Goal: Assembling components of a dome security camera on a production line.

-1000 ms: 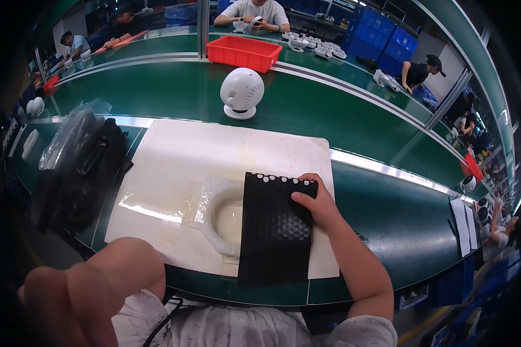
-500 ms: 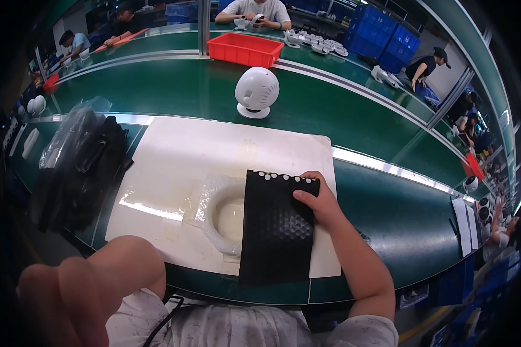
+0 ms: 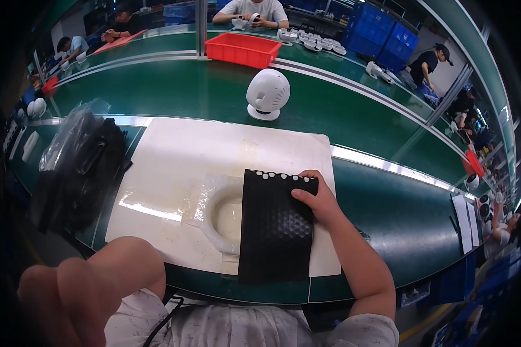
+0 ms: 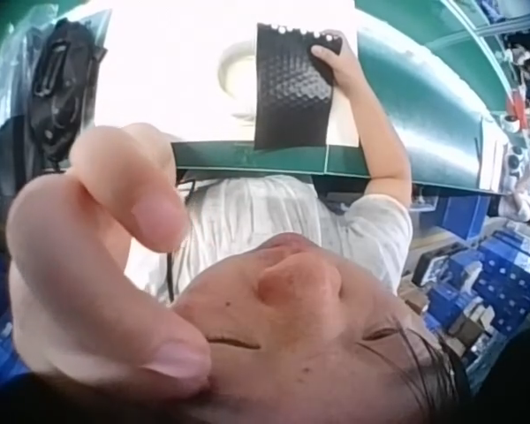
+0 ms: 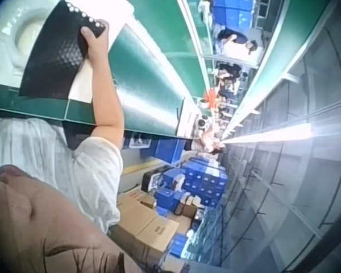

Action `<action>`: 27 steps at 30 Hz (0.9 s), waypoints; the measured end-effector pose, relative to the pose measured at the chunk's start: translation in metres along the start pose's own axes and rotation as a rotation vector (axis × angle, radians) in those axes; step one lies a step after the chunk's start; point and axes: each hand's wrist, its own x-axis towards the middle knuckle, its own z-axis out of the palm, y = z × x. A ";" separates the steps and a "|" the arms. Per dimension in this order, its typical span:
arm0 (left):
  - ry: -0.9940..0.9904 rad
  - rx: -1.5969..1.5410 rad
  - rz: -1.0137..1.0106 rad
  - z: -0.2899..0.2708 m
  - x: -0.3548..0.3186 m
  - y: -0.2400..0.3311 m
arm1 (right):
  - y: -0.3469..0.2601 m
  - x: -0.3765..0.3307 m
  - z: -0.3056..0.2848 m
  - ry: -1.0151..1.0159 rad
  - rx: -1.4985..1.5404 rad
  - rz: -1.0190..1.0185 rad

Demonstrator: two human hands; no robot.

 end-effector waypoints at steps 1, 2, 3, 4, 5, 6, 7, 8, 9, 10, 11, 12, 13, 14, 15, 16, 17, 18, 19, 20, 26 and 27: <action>-0.001 0.006 -0.002 0.000 0.000 -0.001 | 0.000 0.000 0.000 -0.001 -0.003 0.005; -0.002 0.011 -0.004 0.000 -0.001 -0.002 | 0.000 0.000 0.001 0.000 -0.002 0.005; -0.003 0.016 -0.005 0.000 -0.001 -0.003 | 0.000 -0.001 0.001 0.000 -0.003 0.006; -0.003 0.021 -0.007 0.000 -0.002 -0.004 | 0.000 -0.001 0.001 0.000 -0.004 0.007; -0.003 0.026 -0.010 0.000 -0.002 -0.005 | 0.000 -0.001 0.001 0.000 -0.004 0.008; -0.003 0.030 -0.013 0.000 -0.002 -0.006 | 0.000 -0.001 0.001 -0.003 0.004 0.006; -0.003 0.034 -0.016 0.001 -0.003 -0.007 | 0.000 -0.001 0.001 -0.005 0.012 0.004; -0.003 0.038 -0.020 0.001 -0.003 -0.008 | 0.000 -0.001 0.000 -0.005 0.012 0.006; -0.003 0.043 -0.023 0.001 -0.004 -0.008 | 0.000 -0.001 0.000 -0.004 0.018 0.005; -0.004 0.048 -0.027 0.000 -0.004 -0.009 | 0.000 0.000 0.000 -0.002 0.024 0.005; -0.004 0.053 -0.030 0.000 -0.005 -0.010 | 0.001 0.000 0.000 -0.002 0.025 0.006; -0.005 0.058 -0.033 0.000 -0.005 -0.010 | 0.002 0.000 -0.001 -0.001 0.020 0.005; -0.006 0.064 -0.036 -0.001 -0.005 -0.011 | 0.003 0.001 -0.001 0.000 0.016 0.004; -0.008 0.070 -0.040 -0.001 -0.005 -0.011 | 0.003 0.002 -0.002 0.000 0.018 0.004; -0.008 0.076 -0.042 -0.001 -0.005 -0.011 | 0.004 0.002 -0.003 -0.002 0.005 0.003; -0.010 0.082 -0.044 -0.001 -0.006 -0.012 | 0.005 0.003 -0.003 -0.004 -0.008 0.001; -0.011 0.087 -0.046 -0.002 -0.006 -0.012 | 0.002 0.003 -0.001 -0.003 -0.006 0.001; -0.011 0.091 -0.048 -0.001 -0.006 -0.013 | -0.001 0.001 0.000 -0.006 0.011 0.016; -0.012 0.095 -0.050 0.000 -0.006 -0.013 | -0.004 0.000 0.002 -0.009 0.029 0.031; -0.013 0.099 -0.050 0.001 -0.005 -0.013 | -0.004 -0.001 0.002 -0.006 0.029 0.031; -0.052 0.129 -0.033 -0.002 0.002 -0.024 | 0.001 0.001 0.008 0.082 0.091 -0.062; -0.066 0.089 -0.017 0.004 0.004 -0.042 | 0.003 0.000 0.001 0.121 0.149 -0.079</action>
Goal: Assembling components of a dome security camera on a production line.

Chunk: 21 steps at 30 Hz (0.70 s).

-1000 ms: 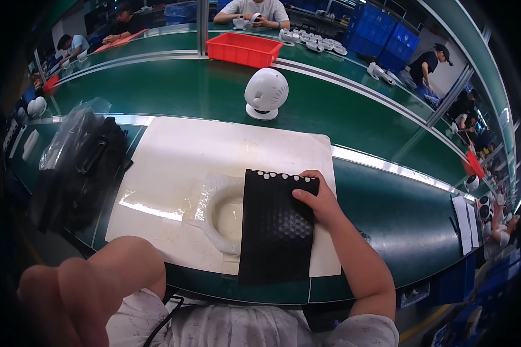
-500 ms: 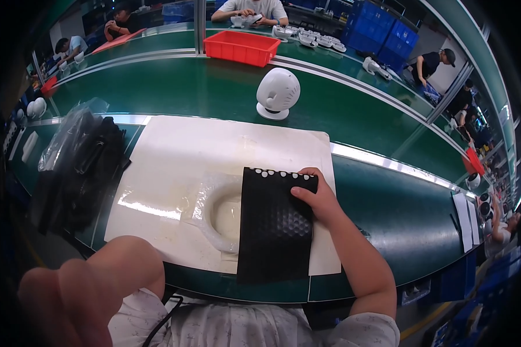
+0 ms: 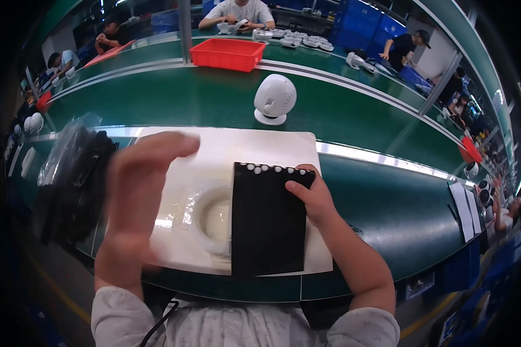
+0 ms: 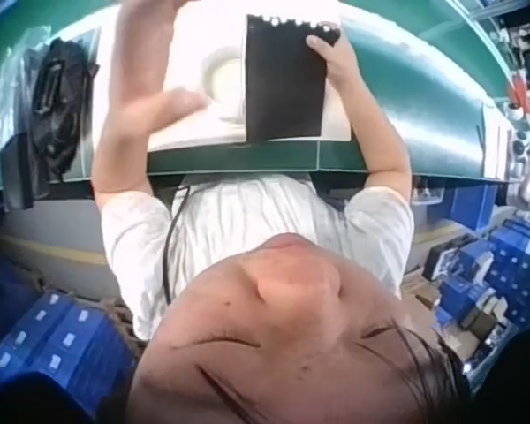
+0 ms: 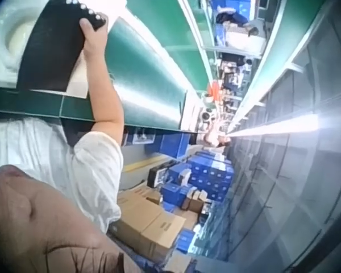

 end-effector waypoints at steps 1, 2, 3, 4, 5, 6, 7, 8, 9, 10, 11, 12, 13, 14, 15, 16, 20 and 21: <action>-0.012 0.008 0.023 0.001 0.008 0.009 | -0.007 -0.005 0.008 0.003 0.080 -0.039; -0.037 0.019 -0.110 0.001 0.000 0.001 | -0.015 -0.013 0.023 -0.038 0.121 -0.088; -0.061 0.031 -0.244 0.001 -0.016 -0.009 | -0.021 -0.019 0.038 -0.054 0.084 -0.139; 0.002 -0.118 -0.318 0.009 -0.026 -0.017 | -0.022 -0.022 0.042 -0.094 0.049 -0.144; 0.050 -0.275 -0.393 0.016 -0.035 -0.027 | -0.019 -0.020 0.047 -0.139 0.062 -0.181; 0.057 -0.360 -0.478 0.020 -0.040 -0.033 | -0.028 -0.023 0.057 -0.173 0.017 -0.152; 0.124 -0.597 -0.644 0.026 -0.038 -0.027 | -0.033 -0.023 0.062 -0.177 -0.080 -0.162; 0.217 -0.640 -0.706 0.031 -0.041 -0.026 | -0.036 -0.018 0.063 -0.238 -0.156 -0.155; 0.251 -0.592 -0.814 0.029 -0.048 -0.030 | -0.044 -0.011 0.062 -0.294 -0.236 -0.154; 0.331 -0.584 -0.852 0.027 -0.054 -0.028 | -0.045 0.004 0.062 -0.280 -0.232 -0.162; 0.349 -0.542 -0.879 0.022 -0.054 -0.023 | -0.039 0.027 0.057 -0.420 -0.138 -0.183; 0.419 -0.575 -0.896 0.018 -0.058 -0.019 | -0.029 0.052 0.054 -0.570 -0.041 -0.204; 0.467 -0.590 -0.908 0.016 -0.063 -0.022 | -0.018 0.078 0.044 -0.508 -0.154 -0.271; 0.482 -0.578 -0.906 0.013 -0.067 -0.023 | -0.013 0.096 0.039 -0.362 -0.445 -0.285; 0.493 -0.568 -0.903 0.010 -0.068 -0.022 | -0.007 0.110 0.034 -0.202 -0.734 -0.293; 0.467 -0.615 -0.878 0.011 -0.069 -0.023 | 0.005 0.125 0.024 -0.181 -0.745 -0.296; 0.346 -0.650 -0.824 0.013 -0.078 -0.020 | 0.039 0.169 0.003 0.294 -1.404 -0.438; 0.329 -0.678 -0.847 0.015 -0.079 -0.017 | 0.040 0.172 0.003 0.352 -1.428 -0.382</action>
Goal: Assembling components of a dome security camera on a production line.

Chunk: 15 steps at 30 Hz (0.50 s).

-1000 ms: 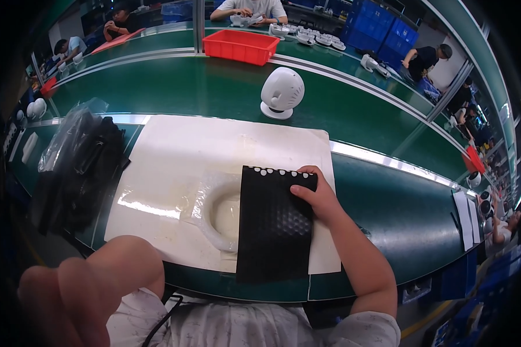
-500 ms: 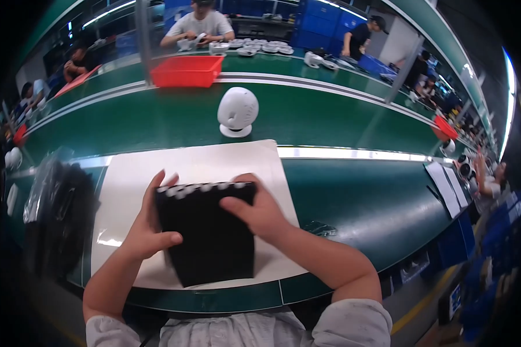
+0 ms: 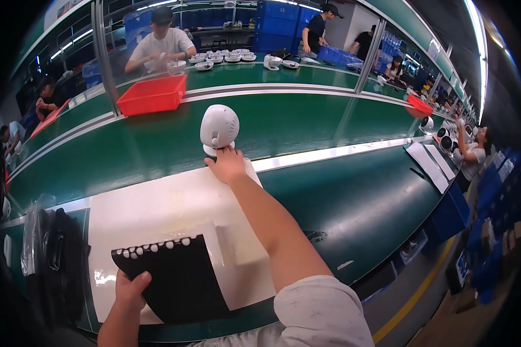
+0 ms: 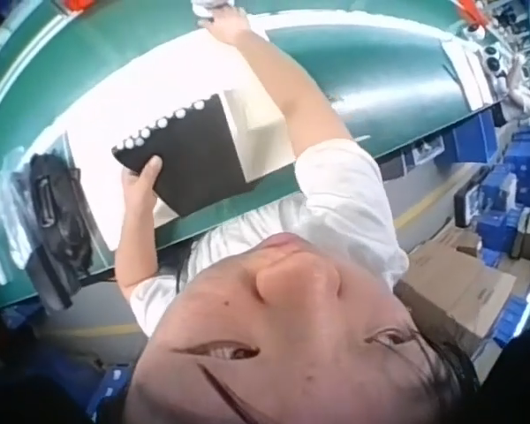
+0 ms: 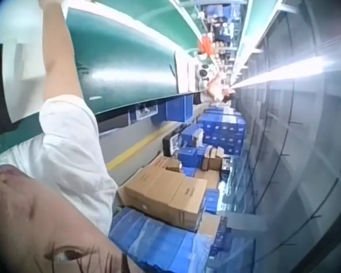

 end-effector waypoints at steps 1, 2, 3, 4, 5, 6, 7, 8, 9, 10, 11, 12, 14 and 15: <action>-0.009 -0.029 -0.013 0.005 -0.001 0.003 | 0.002 0.004 0.002 -0.004 0.001 0.005; -0.010 -0.027 -0.019 0.006 -0.001 0.002 | 0.005 0.010 0.002 0.050 0.024 -0.021; 0.014 -0.039 -0.017 0.005 -0.003 0.001 | 0.006 0.011 0.000 0.103 0.045 -0.044; 0.038 -0.050 -0.013 0.006 -0.005 0.001 | 0.006 0.010 -0.003 0.102 0.043 -0.036; 0.047 -0.045 -0.032 0.008 -0.008 0.004 | 0.005 0.010 -0.007 0.215 0.064 -0.085; 0.039 -0.044 -0.034 0.010 -0.011 0.007 | 0.005 0.008 -0.012 0.331 0.083 -0.136; -0.058 -0.030 -0.065 0.012 -0.014 0.011 | 0.008 0.010 -0.018 0.431 0.084 -0.139; -0.154 -0.015 -0.092 0.013 -0.016 0.015 | 0.013 0.010 -0.025 0.439 0.080 -0.137; -0.279 -0.009 -0.093 0.009 -0.015 0.013 | 0.012 0.007 -0.023 0.474 0.188 -0.214; -0.304 -0.030 -0.133 0.012 -0.018 0.015 | 0.010 0.004 -0.022 0.508 0.298 -0.292; -0.372 0.030 -0.184 0.009 -0.019 0.013 | 0.007 -0.002 -0.019 0.571 0.387 -0.294; -0.431 0.081 -0.225 0.006 -0.025 0.009 | 0.001 -0.009 -0.030 0.621 0.408 -0.290; -0.756 0.283 -0.088 0.013 -0.018 0.008 | -0.007 -0.027 -0.060 0.684 0.587 -0.236; -0.753 0.324 0.011 0.021 -0.022 0.006 | -0.017 -0.038 -0.080 0.467 0.874 -0.075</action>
